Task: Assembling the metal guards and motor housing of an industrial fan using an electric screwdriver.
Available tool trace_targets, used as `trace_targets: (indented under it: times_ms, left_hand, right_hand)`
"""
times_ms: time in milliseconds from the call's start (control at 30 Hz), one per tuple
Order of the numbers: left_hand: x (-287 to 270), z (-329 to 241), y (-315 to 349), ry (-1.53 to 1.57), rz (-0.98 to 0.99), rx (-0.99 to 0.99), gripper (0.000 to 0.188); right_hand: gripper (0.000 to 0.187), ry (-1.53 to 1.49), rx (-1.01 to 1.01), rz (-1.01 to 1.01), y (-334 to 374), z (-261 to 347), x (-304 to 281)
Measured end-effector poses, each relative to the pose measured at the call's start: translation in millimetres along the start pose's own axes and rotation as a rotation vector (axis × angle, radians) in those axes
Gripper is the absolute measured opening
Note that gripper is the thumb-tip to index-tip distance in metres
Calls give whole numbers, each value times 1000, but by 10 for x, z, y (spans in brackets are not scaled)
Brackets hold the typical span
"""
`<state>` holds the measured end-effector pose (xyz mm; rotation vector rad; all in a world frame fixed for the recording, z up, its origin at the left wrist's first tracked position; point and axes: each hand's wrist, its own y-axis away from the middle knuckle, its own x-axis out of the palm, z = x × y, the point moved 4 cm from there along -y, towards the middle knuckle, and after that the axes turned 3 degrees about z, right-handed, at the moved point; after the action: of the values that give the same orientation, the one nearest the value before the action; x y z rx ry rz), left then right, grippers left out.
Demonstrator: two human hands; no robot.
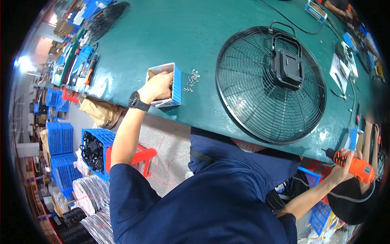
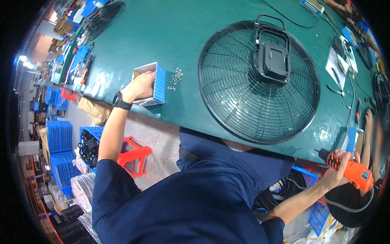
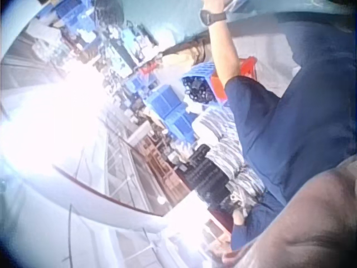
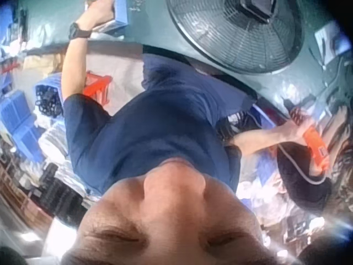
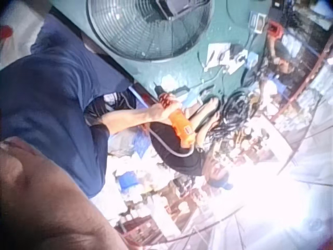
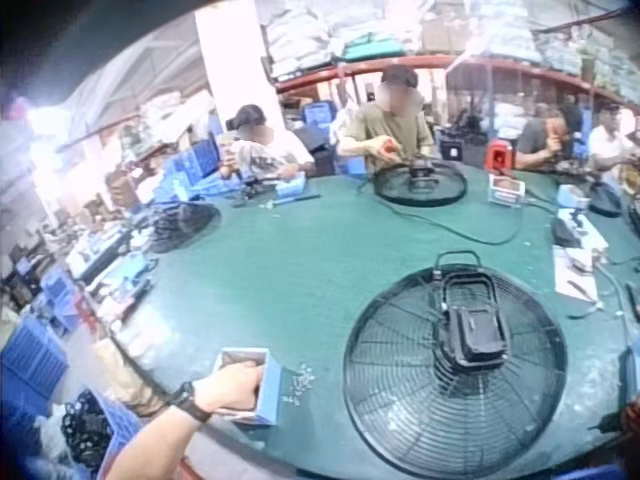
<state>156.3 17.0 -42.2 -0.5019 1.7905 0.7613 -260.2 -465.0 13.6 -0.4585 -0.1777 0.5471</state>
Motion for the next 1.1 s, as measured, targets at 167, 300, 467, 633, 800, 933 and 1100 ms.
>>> trace_targets:
  times_ms: [167, 300, 467, 633, 800, 933, 1100]
  left_hand:
    - [99, 92, 130, -247, 41, -153, 29]
    - [85, 109, 66, -127, 130, -87, 22]
    - [140, 111, 70, -49, 147, -71, 16]
    - [137, 191, 75, 92, 82, -8, 16]
    - [-81, 215, 210, 261, -33, -36, 13]
    - [-98, 336, 427, 1190, -131, -194, 5]
    - [-5, 366, 665, 2213, -294, -29, 9]
  right_hand:
    - [35, 125, 14, -92, 29, -124, 168]
    - [34, 210, 25, -173, 30, -250, 181]
    - [33, 231, -1, -192, 18, -254, 194]
    - [34, 265, -11, -217, 21, -239, 206]
    - [35, 261, -8, -241, 96, -253, 172]
    - [34, 224, -30, -326, 195, -210, 159]
    - [29, 128, -30, -347, 214, -323, -5]
